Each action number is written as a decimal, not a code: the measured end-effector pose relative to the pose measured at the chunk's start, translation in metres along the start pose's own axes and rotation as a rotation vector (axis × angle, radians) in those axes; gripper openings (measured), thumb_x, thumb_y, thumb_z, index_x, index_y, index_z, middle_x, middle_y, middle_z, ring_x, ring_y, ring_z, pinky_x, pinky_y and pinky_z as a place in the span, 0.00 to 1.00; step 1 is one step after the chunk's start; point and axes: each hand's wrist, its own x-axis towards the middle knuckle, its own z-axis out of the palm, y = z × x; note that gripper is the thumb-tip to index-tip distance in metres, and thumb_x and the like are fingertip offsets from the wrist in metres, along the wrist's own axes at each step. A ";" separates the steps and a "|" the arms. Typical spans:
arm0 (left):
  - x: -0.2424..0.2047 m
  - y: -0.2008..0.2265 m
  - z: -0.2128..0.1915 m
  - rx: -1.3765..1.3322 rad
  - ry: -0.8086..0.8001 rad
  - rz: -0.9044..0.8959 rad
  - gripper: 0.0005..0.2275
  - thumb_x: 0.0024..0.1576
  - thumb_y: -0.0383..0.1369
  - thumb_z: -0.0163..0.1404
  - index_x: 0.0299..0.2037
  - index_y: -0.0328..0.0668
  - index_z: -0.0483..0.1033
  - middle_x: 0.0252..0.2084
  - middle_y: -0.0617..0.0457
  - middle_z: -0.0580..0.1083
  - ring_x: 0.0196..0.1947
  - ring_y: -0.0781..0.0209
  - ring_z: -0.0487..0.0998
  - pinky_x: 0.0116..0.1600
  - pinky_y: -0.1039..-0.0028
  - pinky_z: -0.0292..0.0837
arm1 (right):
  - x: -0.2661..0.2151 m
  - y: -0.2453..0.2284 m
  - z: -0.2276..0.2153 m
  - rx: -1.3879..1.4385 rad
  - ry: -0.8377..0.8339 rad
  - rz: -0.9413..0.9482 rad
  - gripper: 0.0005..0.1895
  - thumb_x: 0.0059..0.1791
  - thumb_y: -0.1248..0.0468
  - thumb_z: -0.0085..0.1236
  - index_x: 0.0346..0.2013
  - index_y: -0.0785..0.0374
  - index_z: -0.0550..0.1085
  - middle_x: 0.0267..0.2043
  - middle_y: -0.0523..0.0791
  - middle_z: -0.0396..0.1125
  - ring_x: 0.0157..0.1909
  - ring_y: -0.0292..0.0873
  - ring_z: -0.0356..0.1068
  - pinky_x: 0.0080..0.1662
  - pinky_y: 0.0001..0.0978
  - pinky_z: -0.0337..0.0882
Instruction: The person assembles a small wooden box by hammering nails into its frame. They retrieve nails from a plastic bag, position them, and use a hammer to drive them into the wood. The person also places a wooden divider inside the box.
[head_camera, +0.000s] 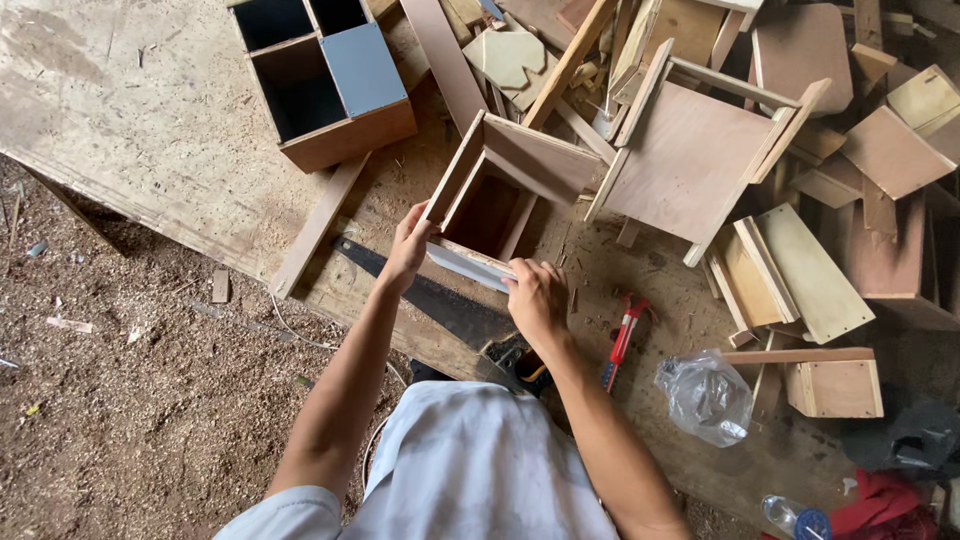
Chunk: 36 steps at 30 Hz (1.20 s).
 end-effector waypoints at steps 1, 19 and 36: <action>0.005 0.003 -0.003 -0.002 -0.008 0.016 0.21 0.64 0.39 0.46 0.64 0.36 0.69 0.45 0.53 0.76 0.43 0.66 0.73 0.48 0.72 0.71 | 0.002 -0.004 0.003 0.012 0.011 0.003 0.06 0.48 0.65 0.65 0.34 0.64 0.77 0.33 0.48 0.76 0.30 0.44 0.71 0.39 0.40 0.68; -0.016 -0.022 -0.104 0.656 0.499 -0.150 0.20 0.62 0.40 0.47 0.61 0.42 0.73 0.59 0.41 0.70 0.55 0.47 0.75 0.63 0.53 0.72 | 0.016 -0.038 0.011 0.005 0.107 0.032 0.10 0.45 0.65 0.69 0.37 0.65 0.77 0.38 0.49 0.76 0.36 0.47 0.73 0.39 0.39 0.71; -0.025 -0.021 -0.199 1.347 0.328 -0.405 0.27 0.53 0.40 0.60 0.54 0.28 0.64 0.50 0.35 0.65 0.46 0.47 0.69 0.50 0.59 0.70 | 0.025 -0.069 -0.007 -0.089 -0.027 0.158 0.11 0.48 0.59 0.66 0.39 0.63 0.77 0.40 0.48 0.76 0.40 0.48 0.73 0.46 0.43 0.70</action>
